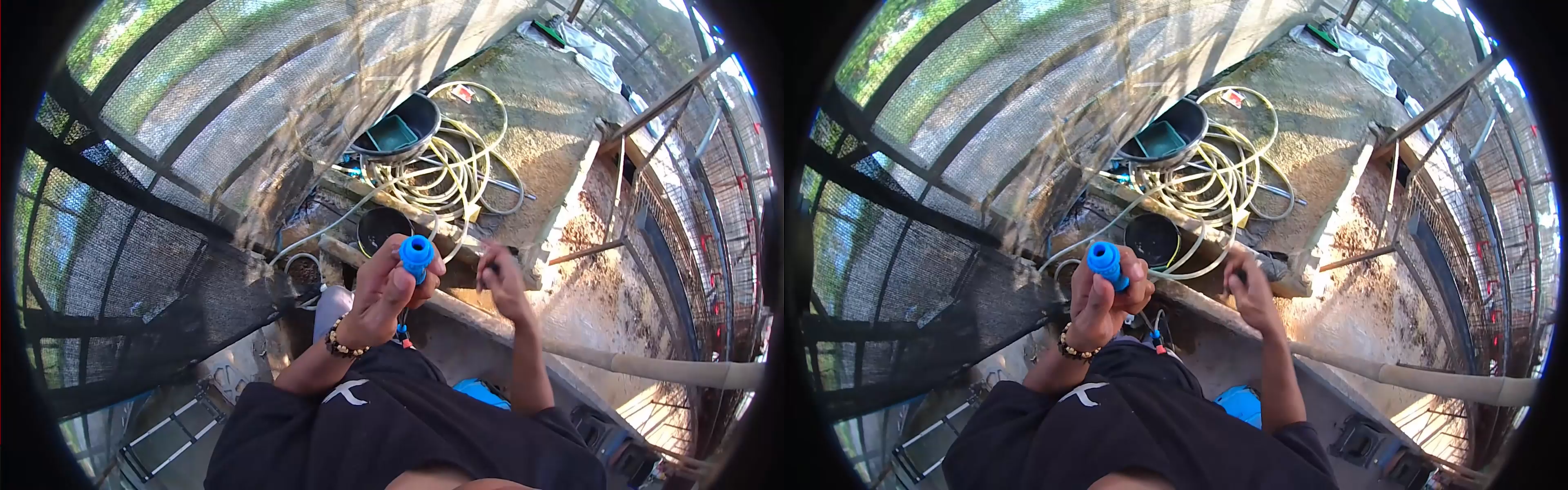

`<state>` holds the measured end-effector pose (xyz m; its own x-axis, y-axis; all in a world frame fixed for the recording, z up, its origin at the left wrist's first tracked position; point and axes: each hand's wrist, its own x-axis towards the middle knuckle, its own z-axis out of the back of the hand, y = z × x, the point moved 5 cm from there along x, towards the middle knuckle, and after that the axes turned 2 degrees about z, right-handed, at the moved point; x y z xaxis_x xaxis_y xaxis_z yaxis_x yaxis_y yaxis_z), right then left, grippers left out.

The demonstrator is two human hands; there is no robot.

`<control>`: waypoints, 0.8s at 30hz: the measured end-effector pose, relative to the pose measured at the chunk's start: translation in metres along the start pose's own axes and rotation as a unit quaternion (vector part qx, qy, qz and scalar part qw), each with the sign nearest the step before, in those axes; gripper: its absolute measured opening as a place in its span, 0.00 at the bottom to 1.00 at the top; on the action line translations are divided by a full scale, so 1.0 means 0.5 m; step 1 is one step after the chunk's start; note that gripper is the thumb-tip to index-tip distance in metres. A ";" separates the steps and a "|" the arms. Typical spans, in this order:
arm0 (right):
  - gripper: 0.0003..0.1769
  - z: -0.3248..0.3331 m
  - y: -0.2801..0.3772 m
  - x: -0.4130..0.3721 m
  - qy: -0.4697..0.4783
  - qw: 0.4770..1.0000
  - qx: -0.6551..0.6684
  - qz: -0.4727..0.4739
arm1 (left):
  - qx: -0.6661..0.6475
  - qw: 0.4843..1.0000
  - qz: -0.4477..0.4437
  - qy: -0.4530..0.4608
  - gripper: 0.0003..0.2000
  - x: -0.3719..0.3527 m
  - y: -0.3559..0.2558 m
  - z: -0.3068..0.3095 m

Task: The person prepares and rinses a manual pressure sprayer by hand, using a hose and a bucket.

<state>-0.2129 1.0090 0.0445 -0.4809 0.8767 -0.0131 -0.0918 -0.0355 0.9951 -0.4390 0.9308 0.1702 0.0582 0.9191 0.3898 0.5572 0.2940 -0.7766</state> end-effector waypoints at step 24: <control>0.19 -0.113 0.461 -0.002 0.138 0.950 0.143 0.239 | 0.187 0.982 0.013 0.034 0.23 -0.050 0.000 -0.067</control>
<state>-0.2829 0.9729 0.2682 -0.6213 0.6330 0.4618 0.4167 -0.2322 0.8789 -0.4126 0.8989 0.1771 0.1309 0.9117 0.3894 0.2132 0.3577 -0.9092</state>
